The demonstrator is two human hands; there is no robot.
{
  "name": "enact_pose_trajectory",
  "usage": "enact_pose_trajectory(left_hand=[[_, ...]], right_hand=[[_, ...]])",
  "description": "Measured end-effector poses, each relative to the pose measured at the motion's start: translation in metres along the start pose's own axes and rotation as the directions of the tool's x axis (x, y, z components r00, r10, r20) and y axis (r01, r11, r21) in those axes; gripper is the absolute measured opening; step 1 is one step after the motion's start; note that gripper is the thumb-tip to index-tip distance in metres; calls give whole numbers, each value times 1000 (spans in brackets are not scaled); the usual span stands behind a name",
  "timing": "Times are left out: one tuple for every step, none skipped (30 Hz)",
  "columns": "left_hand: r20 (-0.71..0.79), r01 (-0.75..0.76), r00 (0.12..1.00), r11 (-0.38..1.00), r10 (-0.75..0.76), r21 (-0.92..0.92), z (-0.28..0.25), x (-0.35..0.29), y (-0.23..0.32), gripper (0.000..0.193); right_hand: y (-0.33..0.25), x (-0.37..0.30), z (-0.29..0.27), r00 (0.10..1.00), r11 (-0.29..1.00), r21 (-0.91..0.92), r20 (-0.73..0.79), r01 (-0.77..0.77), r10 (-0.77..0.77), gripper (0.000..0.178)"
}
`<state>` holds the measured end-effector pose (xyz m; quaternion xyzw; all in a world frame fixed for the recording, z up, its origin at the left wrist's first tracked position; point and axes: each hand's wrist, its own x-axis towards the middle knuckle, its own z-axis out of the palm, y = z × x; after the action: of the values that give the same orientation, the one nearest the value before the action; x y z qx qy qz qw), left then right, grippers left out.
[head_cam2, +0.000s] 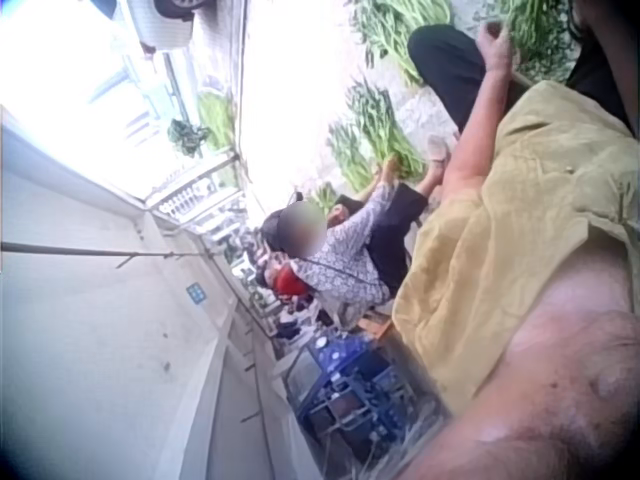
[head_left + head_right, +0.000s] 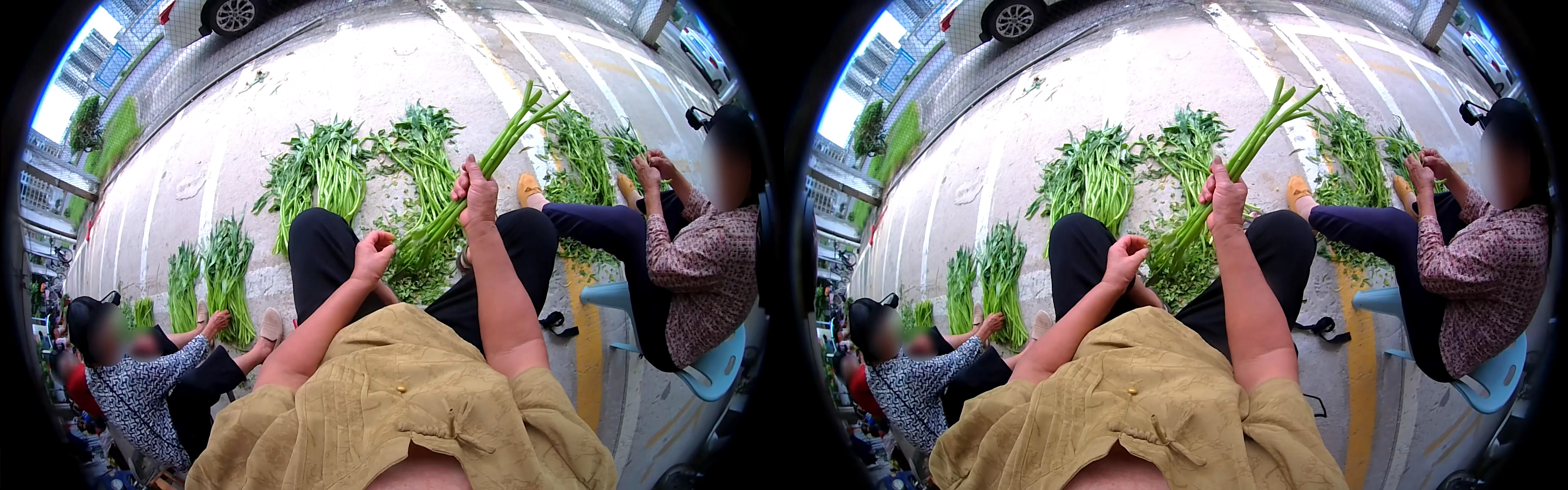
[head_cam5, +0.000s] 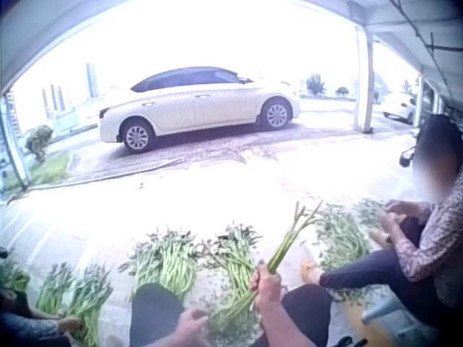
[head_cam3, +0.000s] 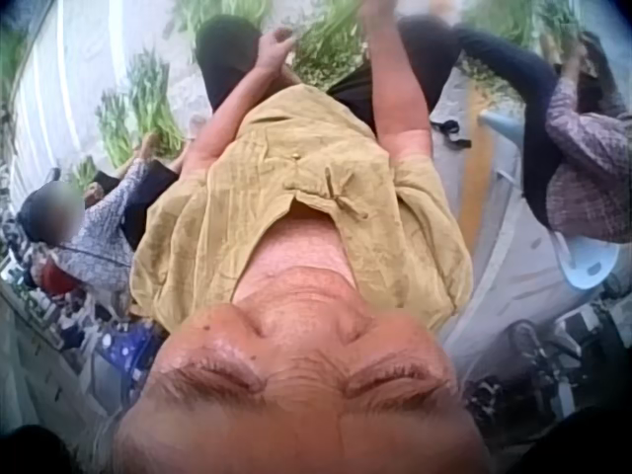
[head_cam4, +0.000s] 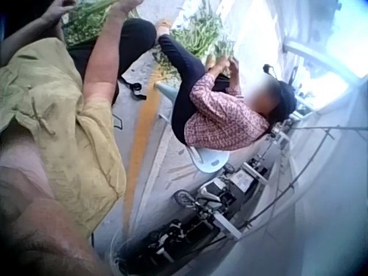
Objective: The person cleans a bundle of green vegetable stalks by hand, pulling individual stalks from the bunch and removing leaves before placing the stalks on the ground.
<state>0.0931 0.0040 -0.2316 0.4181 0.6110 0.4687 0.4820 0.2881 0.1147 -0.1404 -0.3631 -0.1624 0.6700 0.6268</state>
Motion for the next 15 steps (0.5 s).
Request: enact_pose_trajectory(left_hand=[[-34,-131,991,989,133,64,1,2,-1,5],[15,-102,995,994,101,41,-3,4,-1,11],[52,-88,995,991,83,105,-2,3,6,12],[86,-78,994,982,64,169,-1,-2,19,14],[119,-70,992,970,43,233,1,-4,26,16],[160,-79,986,979,49,186,3,-5,26,23],[165,-94,984,977,63,191,5,-6,26,24],[170,-110,982,975,77,195,7,-8,25,25],[175,-127,980,972,92,200,9,-8,25,27],[194,-105,979,978,69,181,9,-6,22,29],[193,-105,978,982,75,155,10,-6,20,29],[193,-105,978,986,79,129,12,-6,19,28],[192,-104,978,989,83,102,13,-6,18,28],[177,-118,979,987,99,105,13,-5,17,27],[162,-132,980,985,114,107,13,-4,16,26]], right_hand=[[0,0,0,1000,1000,-6,6,3,-3,22],[-1,-1,0,1000,1000,-11,12,6,-6,22],[-1,-1,0,1000,1000,-16,12,11,-10,21],[0,-1,0,1000,1000,-18,20,6,-6,21],[1,-1,0,1000,1000,-19,27,2,-2,21],[2,-2,0,999,1000,-21,35,-4,4,21],[3,-2,0,999,1000,-24,46,-9,11,21],[5,-1,0,998,1000,-28,57,-15,17,21],[5,-2,1,997,999,-31,67,-20,22,21],[5,-3,2,997,999,-36,67,-30,33,21],[5,-4,3,996,999,-38,76,-32,34,21],[6,-5,3,996,999,-40,85,-33,36,21],[6,-6,3,995,999,-42,93,-34,38,21],[7,-6,4,995,998,-43,93,-36,40,22],[8,-6,4,995,998,-44,93,-38,42,23]])
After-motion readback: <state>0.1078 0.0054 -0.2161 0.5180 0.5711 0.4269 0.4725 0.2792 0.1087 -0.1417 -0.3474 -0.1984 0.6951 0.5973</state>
